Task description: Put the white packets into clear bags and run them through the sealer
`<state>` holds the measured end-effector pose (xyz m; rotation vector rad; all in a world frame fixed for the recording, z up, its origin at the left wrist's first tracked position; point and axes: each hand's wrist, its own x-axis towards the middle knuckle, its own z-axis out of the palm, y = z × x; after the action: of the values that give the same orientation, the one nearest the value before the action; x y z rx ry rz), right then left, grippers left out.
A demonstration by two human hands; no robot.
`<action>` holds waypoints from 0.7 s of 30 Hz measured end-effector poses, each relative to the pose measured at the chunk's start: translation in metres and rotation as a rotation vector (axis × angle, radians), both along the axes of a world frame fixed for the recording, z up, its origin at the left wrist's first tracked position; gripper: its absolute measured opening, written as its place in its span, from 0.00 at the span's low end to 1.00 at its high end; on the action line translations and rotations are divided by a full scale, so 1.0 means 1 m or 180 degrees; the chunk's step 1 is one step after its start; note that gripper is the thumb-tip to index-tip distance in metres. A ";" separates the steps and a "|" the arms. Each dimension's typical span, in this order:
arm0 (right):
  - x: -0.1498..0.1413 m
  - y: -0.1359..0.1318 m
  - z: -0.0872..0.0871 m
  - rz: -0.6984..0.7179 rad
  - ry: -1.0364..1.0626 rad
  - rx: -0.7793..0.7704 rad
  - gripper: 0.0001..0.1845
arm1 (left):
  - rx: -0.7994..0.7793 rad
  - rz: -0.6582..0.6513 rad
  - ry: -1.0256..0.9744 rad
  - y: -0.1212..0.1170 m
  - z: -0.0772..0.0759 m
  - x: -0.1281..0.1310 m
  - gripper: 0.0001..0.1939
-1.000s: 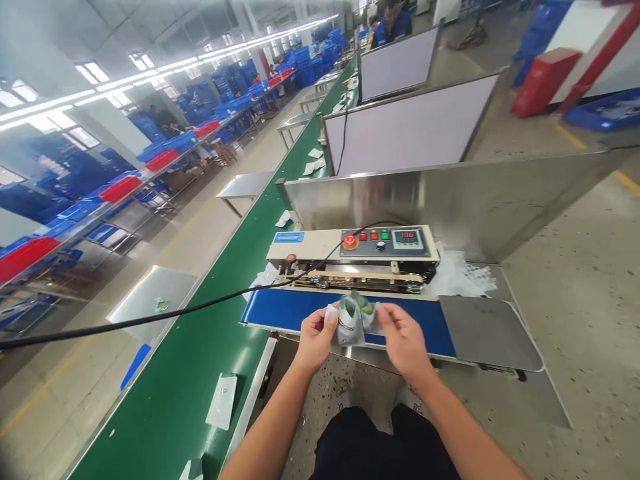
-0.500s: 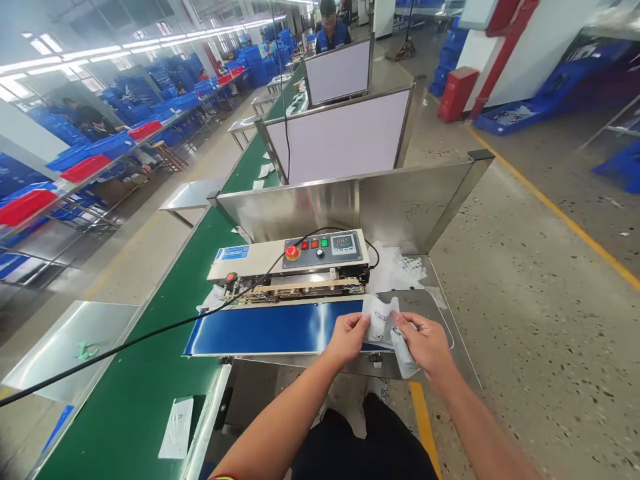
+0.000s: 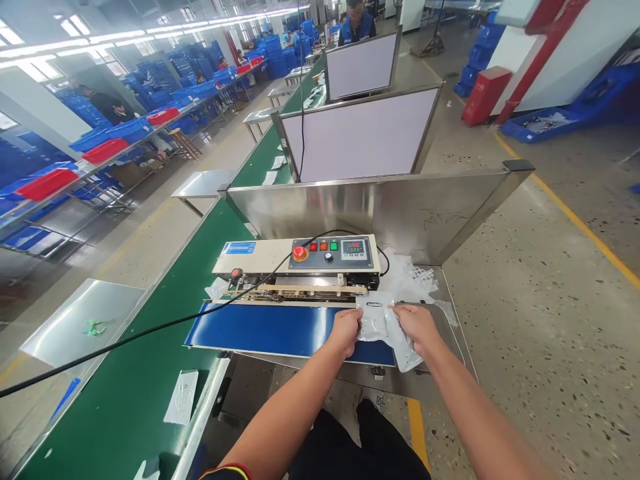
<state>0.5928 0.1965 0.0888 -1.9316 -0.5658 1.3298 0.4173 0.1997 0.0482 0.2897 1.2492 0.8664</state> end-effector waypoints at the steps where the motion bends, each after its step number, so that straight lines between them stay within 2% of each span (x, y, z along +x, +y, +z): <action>1: -0.005 0.002 0.001 0.0068 -0.0010 -0.0008 0.17 | 0.0039 0.0048 0.0013 -0.001 0.000 -0.005 0.21; 5: -0.022 0.004 0.004 0.0354 -0.0028 -0.0076 0.18 | 0.0282 0.0090 0.0235 -0.007 0.006 -0.036 0.24; 7: -0.024 -0.004 0.005 0.0317 -0.0101 -0.0048 0.20 | 0.0609 0.0092 0.0728 -0.019 0.015 -0.057 0.25; 10: -0.027 -0.022 0.004 -0.0195 0.0112 -0.0011 0.26 | 0.1516 0.0373 0.1912 -0.049 0.031 -0.077 0.26; 12: -0.034 -0.034 0.004 -0.0561 0.0586 0.0106 0.32 | 0.2006 0.0279 0.2209 -0.069 0.038 -0.074 0.31; 15: -0.045 -0.042 0.008 -0.0912 0.1141 0.0524 0.36 | 0.2089 -0.0562 0.1437 -0.080 0.037 -0.047 0.33; 17: -0.047 -0.044 0.013 -0.1032 0.1333 0.0802 0.36 | 0.1907 -0.0812 0.0808 -0.073 0.031 -0.024 0.33; 21: -0.029 -0.050 0.021 -0.0911 0.1465 0.1068 0.35 | 0.1293 -0.0221 0.0251 -0.052 0.020 0.005 0.38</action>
<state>0.5639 0.1460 0.1098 -1.3206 -0.2500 1.3349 0.4221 0.1478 0.0678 0.6931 1.1210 1.0541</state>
